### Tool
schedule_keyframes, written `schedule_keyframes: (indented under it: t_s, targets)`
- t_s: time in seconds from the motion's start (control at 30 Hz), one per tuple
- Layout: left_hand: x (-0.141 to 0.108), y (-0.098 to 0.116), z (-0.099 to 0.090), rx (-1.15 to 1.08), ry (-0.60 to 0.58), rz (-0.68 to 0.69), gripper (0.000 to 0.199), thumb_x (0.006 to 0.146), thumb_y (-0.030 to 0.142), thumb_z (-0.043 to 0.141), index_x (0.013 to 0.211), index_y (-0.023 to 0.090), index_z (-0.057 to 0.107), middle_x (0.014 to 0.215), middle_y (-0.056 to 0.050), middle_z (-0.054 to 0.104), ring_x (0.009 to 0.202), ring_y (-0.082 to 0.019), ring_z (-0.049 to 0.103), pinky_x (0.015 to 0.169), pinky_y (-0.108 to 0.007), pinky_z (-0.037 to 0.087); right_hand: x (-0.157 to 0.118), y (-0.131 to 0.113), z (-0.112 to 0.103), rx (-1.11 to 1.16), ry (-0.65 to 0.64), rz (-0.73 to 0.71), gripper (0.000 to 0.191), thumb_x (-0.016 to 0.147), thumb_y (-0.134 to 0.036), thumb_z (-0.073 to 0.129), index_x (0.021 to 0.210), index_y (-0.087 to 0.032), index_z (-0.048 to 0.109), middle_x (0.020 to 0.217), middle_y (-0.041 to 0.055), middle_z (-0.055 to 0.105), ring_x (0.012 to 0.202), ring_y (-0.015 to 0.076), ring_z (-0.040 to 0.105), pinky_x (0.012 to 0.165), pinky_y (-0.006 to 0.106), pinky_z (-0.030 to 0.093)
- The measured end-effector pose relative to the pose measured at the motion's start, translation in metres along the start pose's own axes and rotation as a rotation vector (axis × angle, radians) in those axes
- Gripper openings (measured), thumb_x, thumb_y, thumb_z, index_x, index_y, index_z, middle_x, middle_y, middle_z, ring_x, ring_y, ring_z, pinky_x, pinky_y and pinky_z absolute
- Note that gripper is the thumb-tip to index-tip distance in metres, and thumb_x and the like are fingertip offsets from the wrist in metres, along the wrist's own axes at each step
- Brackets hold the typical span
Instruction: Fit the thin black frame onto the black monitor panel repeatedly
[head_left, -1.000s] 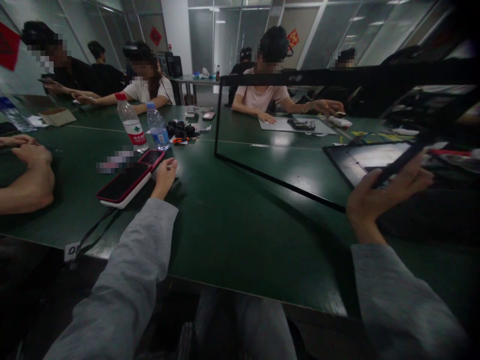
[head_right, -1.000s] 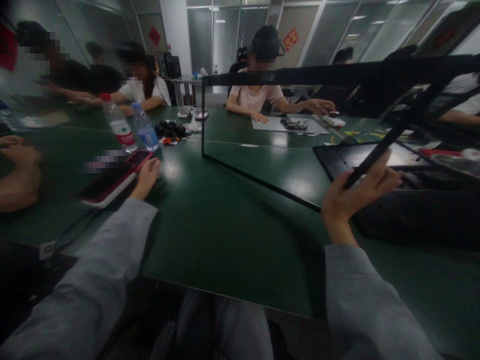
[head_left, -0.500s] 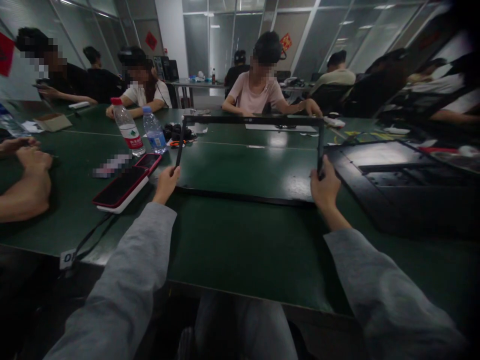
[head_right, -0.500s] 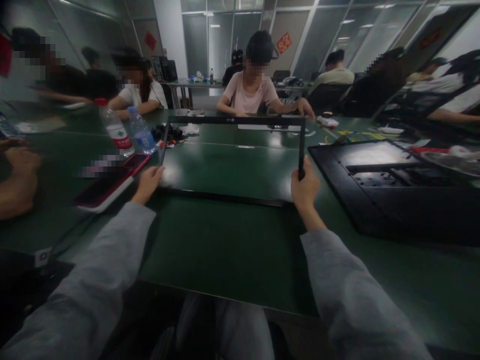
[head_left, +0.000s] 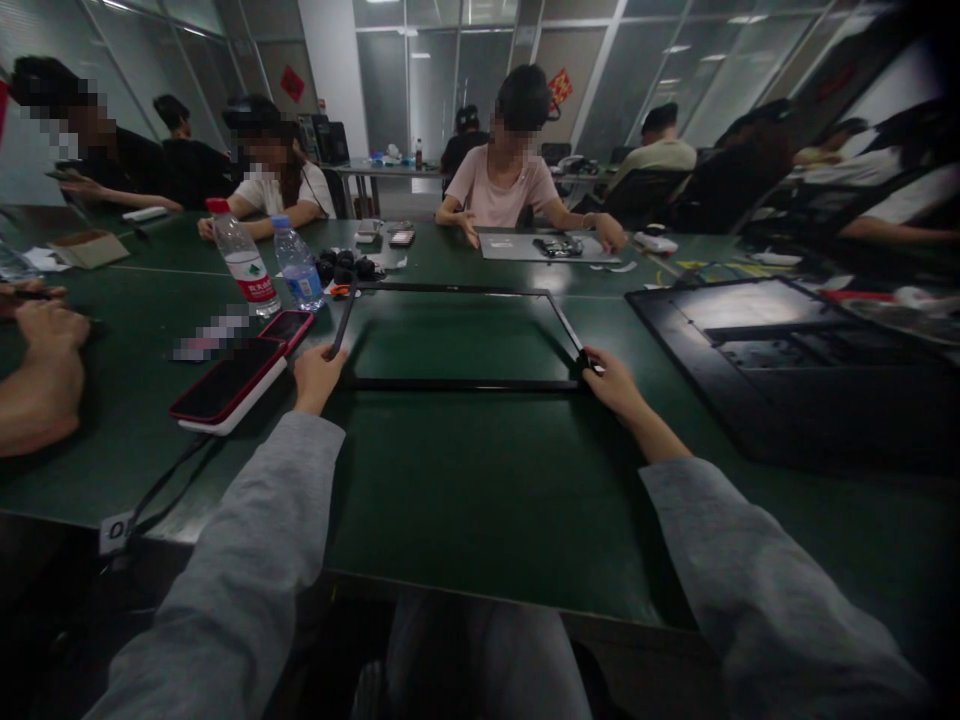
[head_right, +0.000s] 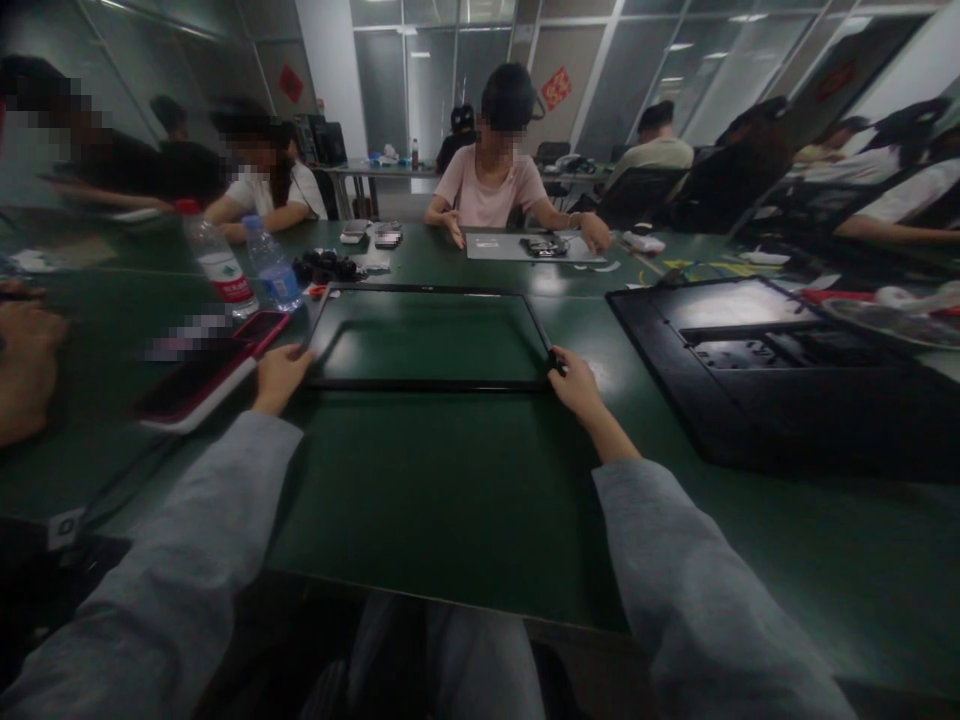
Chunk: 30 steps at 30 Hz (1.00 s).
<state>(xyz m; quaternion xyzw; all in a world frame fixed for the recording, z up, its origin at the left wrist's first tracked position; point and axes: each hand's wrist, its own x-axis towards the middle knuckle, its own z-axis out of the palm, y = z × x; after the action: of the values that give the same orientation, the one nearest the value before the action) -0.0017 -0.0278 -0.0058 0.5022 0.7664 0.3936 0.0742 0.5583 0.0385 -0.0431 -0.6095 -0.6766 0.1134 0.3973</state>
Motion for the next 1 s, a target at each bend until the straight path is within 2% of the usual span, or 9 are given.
schedule_keyframes:
  t_s: [0.1, 0.3, 0.57, 0.8, 1.0]
  targets:
    - [-0.006, 0.006, 0.0, 0.139, -0.019, 0.084, 0.036, 0.093, 0.043, 0.063, 0.109, 0.018, 0.083, 0.114, -0.017, 0.08, 0.114, -0.038, 0.071, 0.105, -0.049, 0.052, -0.002, -0.006, -0.003, 0.014, 0.063, 0.117, 0.059, 0.072, -0.022, 0.057, 0.128, -0.015, 0.074, 0.119, 0.0167, 0.077, 0.118, 0.034, 0.072, 0.109, 0.056, 0.055]
    - [-0.012, 0.012, -0.001, 0.307, -0.073, 0.101, 0.039, 0.094, 0.047, 0.059, 0.103, 0.019, 0.084, 0.117, -0.019, 0.076, 0.112, -0.039, 0.069, 0.096, -0.048, 0.054, -0.005, -0.013, -0.008, -0.051, 0.06, 0.119, 0.054, 0.075, -0.02, 0.055, 0.125, -0.014, 0.076, 0.118, 0.0172, 0.077, 0.117, 0.0329, 0.071, 0.11, 0.05, 0.054]
    - [-0.012, 0.014, -0.002, 0.346, -0.117, 0.112, 0.04, 0.096, 0.045, 0.057, 0.106, 0.017, 0.084, 0.123, -0.022, 0.073, 0.111, -0.041, 0.069, 0.093, -0.05, 0.054, -0.003, 0.001, -0.001, -0.131, 0.072, 0.021, 0.054, 0.075, -0.021, 0.054, 0.124, -0.016, 0.076, 0.107, 0.0148, 0.077, 0.105, 0.0319, 0.07, 0.107, 0.055, 0.053]
    - [-0.014, 0.019, -0.005, 0.357, -0.13, 0.106, 0.038, 0.097, 0.045, 0.057, 0.11, 0.02, 0.083, 0.125, -0.021, 0.072, 0.113, -0.041, 0.069, 0.092, -0.05, 0.055, 0.0, 0.004, -0.002, -0.13, 0.079, 0.015, 0.052, 0.072, -0.024, 0.057, 0.122, -0.019, 0.075, 0.113, 0.0143, 0.076, 0.094, 0.0295, 0.069, 0.104, 0.057, 0.053]
    - [-0.018, 0.023, -0.007, 0.371, -0.115, 0.114, 0.036, 0.097, 0.04, 0.057, 0.121, 0.025, 0.079, 0.129, -0.017, 0.07, 0.115, -0.038, 0.069, 0.091, -0.047, 0.056, 0.0, 0.009, -0.001, -0.101, 0.061, -0.007, 0.057, 0.073, -0.021, 0.056, 0.127, -0.017, 0.074, 0.12, 0.0156, 0.075, 0.107, 0.0327, 0.069, 0.105, 0.057, 0.053]
